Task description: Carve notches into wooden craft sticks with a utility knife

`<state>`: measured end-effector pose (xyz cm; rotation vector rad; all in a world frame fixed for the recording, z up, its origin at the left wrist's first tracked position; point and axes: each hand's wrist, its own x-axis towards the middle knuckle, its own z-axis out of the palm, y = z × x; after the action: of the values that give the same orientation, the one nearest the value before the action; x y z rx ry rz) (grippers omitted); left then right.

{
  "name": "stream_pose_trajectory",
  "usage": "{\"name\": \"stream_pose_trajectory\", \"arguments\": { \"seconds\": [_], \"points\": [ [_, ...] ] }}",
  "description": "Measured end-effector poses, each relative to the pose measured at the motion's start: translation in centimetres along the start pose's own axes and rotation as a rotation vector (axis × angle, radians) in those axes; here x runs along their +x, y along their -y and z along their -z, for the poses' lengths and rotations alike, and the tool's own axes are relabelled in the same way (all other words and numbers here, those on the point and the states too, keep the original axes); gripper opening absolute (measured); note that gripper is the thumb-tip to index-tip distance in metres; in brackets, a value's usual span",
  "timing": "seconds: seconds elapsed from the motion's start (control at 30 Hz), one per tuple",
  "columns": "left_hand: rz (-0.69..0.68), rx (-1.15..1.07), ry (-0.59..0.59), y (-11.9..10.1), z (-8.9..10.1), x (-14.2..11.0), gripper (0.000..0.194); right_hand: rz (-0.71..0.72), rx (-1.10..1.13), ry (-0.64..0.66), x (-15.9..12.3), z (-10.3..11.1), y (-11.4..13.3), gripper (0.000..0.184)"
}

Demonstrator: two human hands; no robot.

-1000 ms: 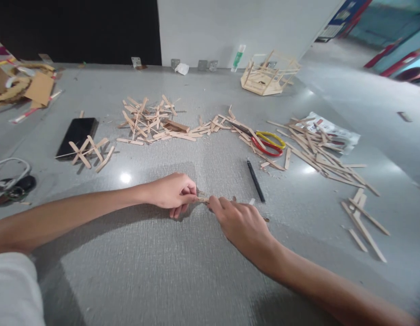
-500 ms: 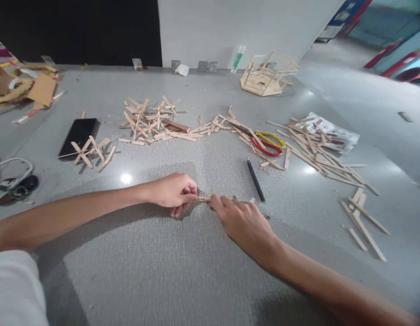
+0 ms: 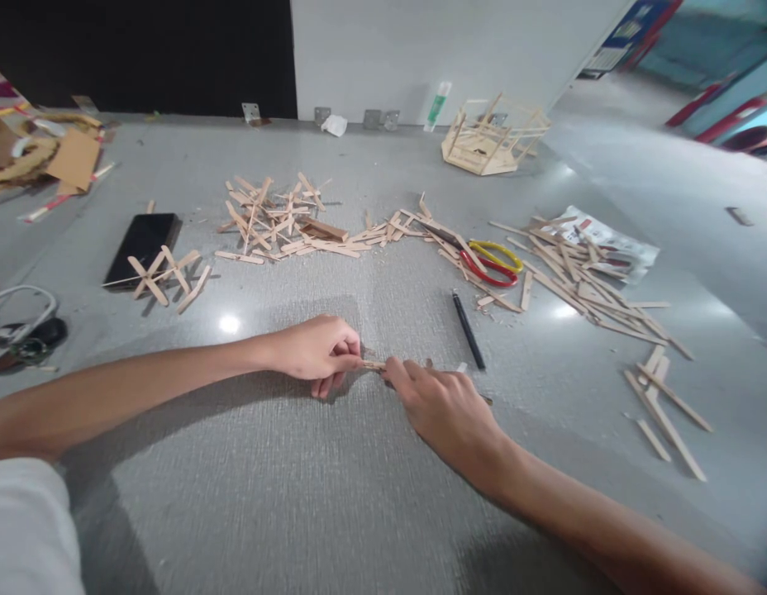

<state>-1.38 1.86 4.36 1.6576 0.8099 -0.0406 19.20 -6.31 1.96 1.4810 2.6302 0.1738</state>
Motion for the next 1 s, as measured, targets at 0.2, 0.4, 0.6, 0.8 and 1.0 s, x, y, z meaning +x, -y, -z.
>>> {"name": "stream_pose_trajectory", "arguments": {
  "seconds": [0.2,0.4,0.6,0.8,1.0],
  "points": [
    [0.008,-0.009,-0.001,-0.1,0.0,0.0,0.026,0.005,-0.009,-0.020,0.1,0.0,0.1,0.016],
    [0.006,-0.010,-0.005,0.0,-0.1,0.1,0.025,0.022,-0.024,-0.017,0.2,0.5,0.2,0.019],
    [-0.017,0.013,-0.004,0.5,0.1,0.2,0.030,0.025,-0.137,-0.059,0.2,0.8,0.7,0.022],
    [-0.021,0.032,-0.009,0.7,0.1,0.3,0.036,-0.004,-0.246,-0.110,-0.1,0.8,1.4,0.024],
    [-0.016,0.006,-0.006,0.4,-0.1,0.2,0.033,-0.019,-0.267,-0.103,-0.1,0.6,1.4,0.023]
  ]
}}
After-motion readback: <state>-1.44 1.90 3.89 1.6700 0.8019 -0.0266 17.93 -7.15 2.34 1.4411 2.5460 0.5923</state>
